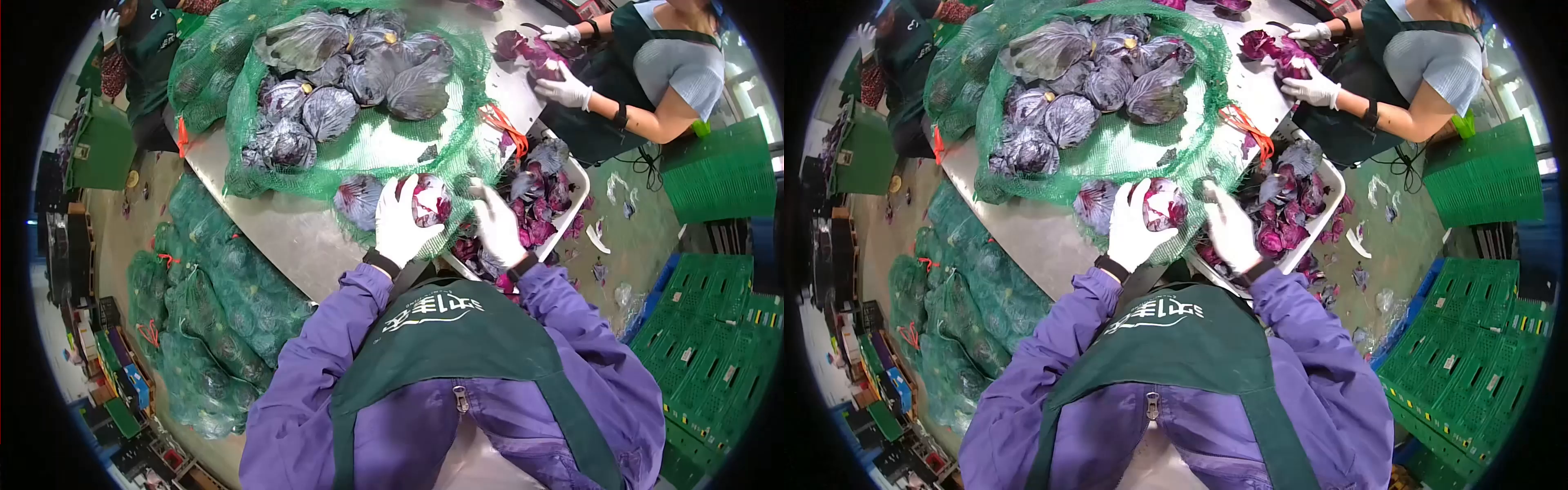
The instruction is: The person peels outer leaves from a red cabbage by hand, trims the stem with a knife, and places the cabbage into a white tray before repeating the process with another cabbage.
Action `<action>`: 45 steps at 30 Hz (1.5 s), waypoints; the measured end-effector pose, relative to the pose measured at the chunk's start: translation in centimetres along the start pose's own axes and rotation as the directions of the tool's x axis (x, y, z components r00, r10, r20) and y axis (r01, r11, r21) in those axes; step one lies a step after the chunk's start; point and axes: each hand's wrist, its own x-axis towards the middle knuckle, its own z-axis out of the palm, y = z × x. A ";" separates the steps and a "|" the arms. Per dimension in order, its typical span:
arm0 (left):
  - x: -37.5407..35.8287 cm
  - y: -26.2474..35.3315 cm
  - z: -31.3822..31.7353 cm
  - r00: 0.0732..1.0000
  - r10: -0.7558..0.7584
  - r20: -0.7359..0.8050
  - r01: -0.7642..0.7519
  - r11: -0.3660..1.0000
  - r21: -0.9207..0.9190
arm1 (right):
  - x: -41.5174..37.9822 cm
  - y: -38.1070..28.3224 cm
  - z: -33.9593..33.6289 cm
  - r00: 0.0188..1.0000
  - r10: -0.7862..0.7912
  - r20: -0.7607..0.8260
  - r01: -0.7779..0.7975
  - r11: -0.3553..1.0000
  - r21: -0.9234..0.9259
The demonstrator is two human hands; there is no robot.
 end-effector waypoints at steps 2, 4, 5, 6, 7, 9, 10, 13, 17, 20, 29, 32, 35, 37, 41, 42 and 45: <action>0.2 -0.2 0.0 0.999 -0.032 0.005 0.032 0.998 -0.059 | 0.1 -0.9 2.4 0.979 -0.201 0.044 0.206 0.948 -0.244; 1.0 1.0 0.7 0.999 -0.041 0.005 0.041 0.998 -0.048 | 1.2 -0.4 2.1 0.981 -0.175 0.084 0.193 0.929 -0.315; 1.1 1.1 0.6 0.998 -0.057 0.014 0.058 0.998 -0.018 | 1.4 -0.3 2.5 0.983 -0.155 0.096 0.179 0.920 -0.348; 1.6 1.0 0.7 0.999 -0.038 0.000 0.038 0.999 -0.001 | 2.0 -0.9 2.6 0.983 -0.160 0.093 0.182 0.920 -0.346; 1.5 1.2 0.9 0.999 -0.039 0.006 0.039 0.999 -0.004 | 2.1 -1.6 2.3 0.990 -0.073 0.123 0.115 0.918 -0.380; 1.7 1.5 0.9 0.998 -0.058 0.016 0.057 0.998 0.041 | 2.7 -2.0 2.3 0.989 0.010 0.146 0.051 0.911 -0.409; 1.7 1.7 0.9 0.998 -0.064 0.026 0.062 0.997 0.052 | 2.7 -1.9 2.2 0.986 0.032 0.165 0.046 0.893 -0.448; 2.0 2.2 1.1 0.998 -0.031 0.061 0.026 0.995 0.091 | 2.8 -0.5 2.0 0.987 -0.063 0.150 0.135 0.833 -0.537; 3.0 2.2 1.3 0.998 -0.035 0.060 0.027 0.992 0.124 | 3.9 -2.5 1.7 0.972 -0.130 0.195 0.222 0.777 -0.589; 3.5 2.3 1.4 0.997 -0.066 0.039 0.063 0.994 0.089 | 4.8 -1.7 1.7 0.954 -0.223 0.200 0.299 0.747 -0.594; 1.9 2.4 1.6 1.000 0.001 0.021 -0.003 0.995 0.098 | 6.6 1.8 1.1 0.997 -0.057 0.055 0.077 0.850 -0.522; 0.6 0.8 0.9 0.995 0.104 -0.006 -0.104 0.994 -0.024 | 8.1 5.0 -0.2 1.000 -0.002 0.016 0.010 0.855 -0.518; -1.9 -1.8 0.3 0.996 0.088 -0.006 -0.085 0.936 -0.341 | 5.9 7.6 -1.0 0.980 -0.037 -0.196 -0.075 0.841 -0.535; -3.7 -3.2 1.2 0.996 0.019 -0.090 -0.057 0.893 -0.446 | 5.0 8.7 -2.2 0.956 0.073 -0.286 -0.212 0.843 -0.494; -5.2 -4.1 1.6 0.994 -0.040 -0.105 -0.015 0.882 -0.470 | 5.0 10.5 -6.0 0.843 0.142 -0.519 -0.336 0.892 -0.302; -4.8 -4.3 1.7 0.994 -0.041 -0.101 -0.013 0.875 -0.484 | 4.8 8.3 -5.5 0.886 0.036 -0.461 -0.168 0.954 -0.249; -2.8 -4.0 1.1 0.998 0.049 -0.031 -0.058 0.879 -0.473 | 3.3 0.1 -2.9 1.000 0.005 0.024 -0.002 0.990 -0.139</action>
